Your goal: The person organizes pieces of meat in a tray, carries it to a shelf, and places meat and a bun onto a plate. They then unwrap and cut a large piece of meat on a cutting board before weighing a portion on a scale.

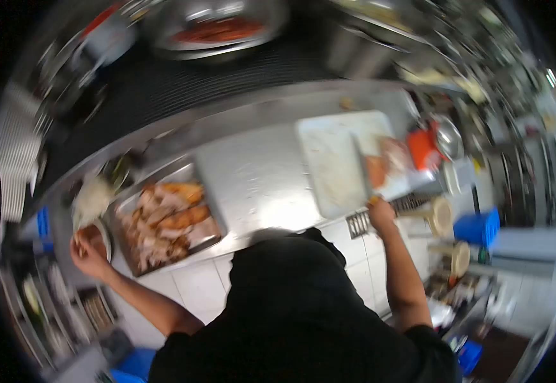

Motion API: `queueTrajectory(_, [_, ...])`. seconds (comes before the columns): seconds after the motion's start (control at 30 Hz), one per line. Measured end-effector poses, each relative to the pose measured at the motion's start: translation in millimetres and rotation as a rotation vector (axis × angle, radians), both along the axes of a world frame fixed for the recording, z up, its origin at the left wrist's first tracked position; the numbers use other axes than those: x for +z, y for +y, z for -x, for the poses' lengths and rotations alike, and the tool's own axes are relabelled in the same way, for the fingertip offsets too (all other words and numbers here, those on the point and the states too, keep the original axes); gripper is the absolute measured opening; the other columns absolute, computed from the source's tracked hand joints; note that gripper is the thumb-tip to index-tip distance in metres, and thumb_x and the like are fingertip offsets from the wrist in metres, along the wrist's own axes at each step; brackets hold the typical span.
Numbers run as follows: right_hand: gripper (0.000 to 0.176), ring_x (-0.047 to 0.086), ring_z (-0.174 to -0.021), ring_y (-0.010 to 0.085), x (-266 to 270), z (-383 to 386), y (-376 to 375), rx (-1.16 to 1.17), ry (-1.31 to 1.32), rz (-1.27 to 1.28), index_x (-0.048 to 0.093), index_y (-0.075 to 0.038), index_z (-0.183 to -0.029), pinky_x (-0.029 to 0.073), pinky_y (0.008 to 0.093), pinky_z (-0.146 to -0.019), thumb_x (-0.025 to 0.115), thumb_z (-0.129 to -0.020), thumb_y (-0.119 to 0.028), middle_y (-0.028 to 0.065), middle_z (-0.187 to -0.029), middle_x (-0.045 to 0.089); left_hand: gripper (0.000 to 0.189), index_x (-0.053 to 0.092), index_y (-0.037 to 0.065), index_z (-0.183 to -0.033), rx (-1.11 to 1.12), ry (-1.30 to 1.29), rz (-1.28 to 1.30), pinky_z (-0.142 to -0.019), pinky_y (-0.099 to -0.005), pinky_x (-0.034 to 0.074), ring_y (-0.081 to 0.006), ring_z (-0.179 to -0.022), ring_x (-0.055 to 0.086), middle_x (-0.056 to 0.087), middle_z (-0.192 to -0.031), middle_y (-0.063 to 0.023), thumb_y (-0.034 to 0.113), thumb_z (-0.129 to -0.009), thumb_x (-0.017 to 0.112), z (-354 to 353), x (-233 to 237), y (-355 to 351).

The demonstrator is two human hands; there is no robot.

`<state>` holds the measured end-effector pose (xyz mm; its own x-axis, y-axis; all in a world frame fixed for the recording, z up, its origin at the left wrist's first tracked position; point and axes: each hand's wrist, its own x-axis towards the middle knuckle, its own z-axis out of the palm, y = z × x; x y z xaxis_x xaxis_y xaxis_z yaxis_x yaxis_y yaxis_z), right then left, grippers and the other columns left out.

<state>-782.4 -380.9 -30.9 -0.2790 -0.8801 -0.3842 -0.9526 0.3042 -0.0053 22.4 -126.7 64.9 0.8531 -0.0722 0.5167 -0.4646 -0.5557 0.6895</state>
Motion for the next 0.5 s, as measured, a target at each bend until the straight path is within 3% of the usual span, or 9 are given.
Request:
queueTrajectory(0.03, [0.05,0.07,-0.108,0.0448,-5.4,5.0,0.7,0.021,-0.042,0.003,0.054,-0.002,-0.129,0.055,0.0544,-0.094,0.066,-0.098,-0.039,0.0284,-0.111,0.072,0.042,0.067,-0.004,-0.126,-0.188,-0.065,0.139,-0.091,-0.0335,0.057,-0.0237,-0.107,0.069,0.072,-0.117,-0.0173,0.026,-0.098,0.075,24.0,-6.7,-24.7])
queueTrajectory(0.13, [0.043,0.072,-0.1,0.0449,28.4,-14.1,12.0,0.052,-0.087,0.009,0.054,-0.001,-0.122,0.057,0.0543,-0.088,0.064,-0.1,-0.037,0.0278,-0.104,0.074,0.036,0.067,-0.001,-0.127,-0.282,-0.245,0.121,-0.075,-0.0304,0.052,-0.0146,-0.086,0.06,0.069,-0.108,-0.0078,0.015,-0.097,0.076,132.7,1.3,-94.0])
queueTrajectory(0.23, [0.042,0.073,-0.094,0.0445,31.0,-2.9,12.8,0.127,-0.165,0.039,0.053,-0.001,-0.12,0.057,0.0543,-0.083,0.063,-0.101,-0.036,0.0265,-0.098,0.074,0.04,0.061,0.002,-0.134,-0.653,0.112,0.221,-0.069,-0.0277,0.046,-0.0096,-0.076,0.05,0.064,-0.12,-0.0052,0.009,-0.097,0.073,274.8,26.4,-156.1])
queueTrajectory(0.33, [0.042,0.072,-0.087,0.0444,36.5,16.0,24.9,0.236,-0.216,0.054,0.052,-0.001,-0.12,0.056,0.0551,-0.076,0.064,-0.101,-0.037,0.0248,-0.091,0.073,0.046,0.06,0.005,-0.134,-1.061,0.041,0.098,-0.081,-0.03,0.05,-0.0165,-0.093,0.057,0.061,-0.126,-0.0109,0.006,-0.09,0.076,395.8,22.8,-201.1])
queueTrajectory(0.5, [0.041,0.071,-0.083,0.0455,64.3,65.3,53.4,0.219,-0.392,0.113,0.05,-0.002,-0.114,0.056,0.055,-0.072,0.066,-0.1,-0.037,0.0244,-0.086,0.072,0.057,0.055,0.003,-0.137,-1.415,-0.063,-0.154,-0.107,-0.045,0.046,-0.0378,-0.127,0.056,0.056,-0.137,-0.02,0.009,-0.085,0.078,567.9,41.9,-258.4])
